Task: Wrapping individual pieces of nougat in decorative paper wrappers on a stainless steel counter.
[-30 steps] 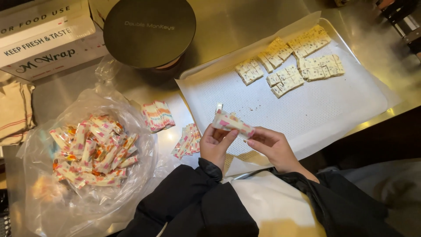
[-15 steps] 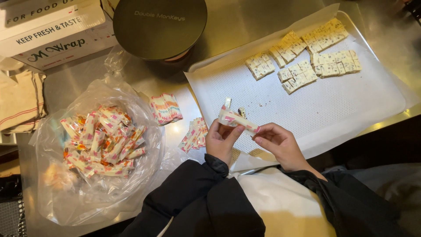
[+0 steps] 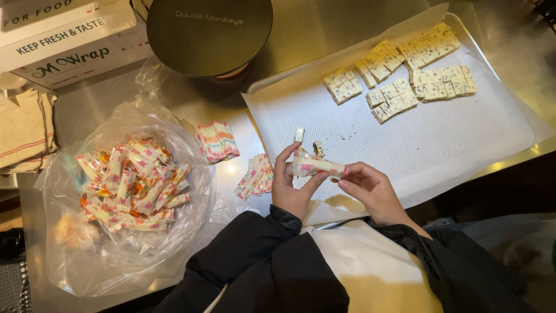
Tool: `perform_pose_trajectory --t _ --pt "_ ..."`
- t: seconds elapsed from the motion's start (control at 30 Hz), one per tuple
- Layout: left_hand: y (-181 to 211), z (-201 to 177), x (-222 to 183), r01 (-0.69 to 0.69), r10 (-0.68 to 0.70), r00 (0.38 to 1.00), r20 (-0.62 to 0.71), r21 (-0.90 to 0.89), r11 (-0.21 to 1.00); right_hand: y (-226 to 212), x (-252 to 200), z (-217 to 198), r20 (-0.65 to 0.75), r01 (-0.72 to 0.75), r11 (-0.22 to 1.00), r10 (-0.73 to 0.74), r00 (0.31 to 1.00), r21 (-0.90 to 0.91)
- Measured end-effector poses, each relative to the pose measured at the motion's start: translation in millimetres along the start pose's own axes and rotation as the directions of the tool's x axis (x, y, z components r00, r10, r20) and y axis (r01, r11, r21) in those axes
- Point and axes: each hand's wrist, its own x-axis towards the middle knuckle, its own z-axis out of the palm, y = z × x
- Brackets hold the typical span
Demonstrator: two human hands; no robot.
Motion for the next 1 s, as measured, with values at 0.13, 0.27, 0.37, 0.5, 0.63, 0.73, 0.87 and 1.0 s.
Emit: perform_pose_trajectory --t 0.13,0.27,0.37,0.5,0.63,0.73,0.87,1.0 --pt "-1 -3 1 0.000 0.000 1.000 -0.004 0.048 0.999 12 3 -7 0.042 0.039 0.999 -0.040 0.998 0.019" --pt "2 -2 -3 -0.034 0.033 0.999 0.006 0.188 0.982 -1 1 7 0.124 0.101 0.995 -0.097 0.988 -0.027" --pt "4 -4 -1 -0.194 0.197 0.980 0.036 0.419 0.887 -11 4 9 0.169 0.174 0.966 -0.143 0.975 -0.190" --pt "-2 -14 2 -0.430 0.228 0.900 0.370 0.680 0.594 -16 6 0 0.278 0.285 0.795 -0.153 0.948 -0.536" --pt "-25 -19 -2 -0.428 0.174 0.896 0.409 0.689 0.585 -14 6 -3 0.308 0.297 0.774 -0.139 0.941 -0.560" --pt "-28 -22 1 -0.421 0.139 0.892 0.429 0.682 0.598 -17 8 -2 0.337 0.350 0.732 -0.174 0.925 -0.585" --pt "-27 -22 0 -0.465 0.133 0.862 0.489 0.659 0.592 -10 10 -8 0.388 0.373 0.711 -0.152 0.909 -0.596" --pt "-21 -24 0 -0.482 0.124 0.850 0.512 0.659 0.577 -5 11 -12 0.420 0.404 0.696 -0.161 0.893 -0.593"
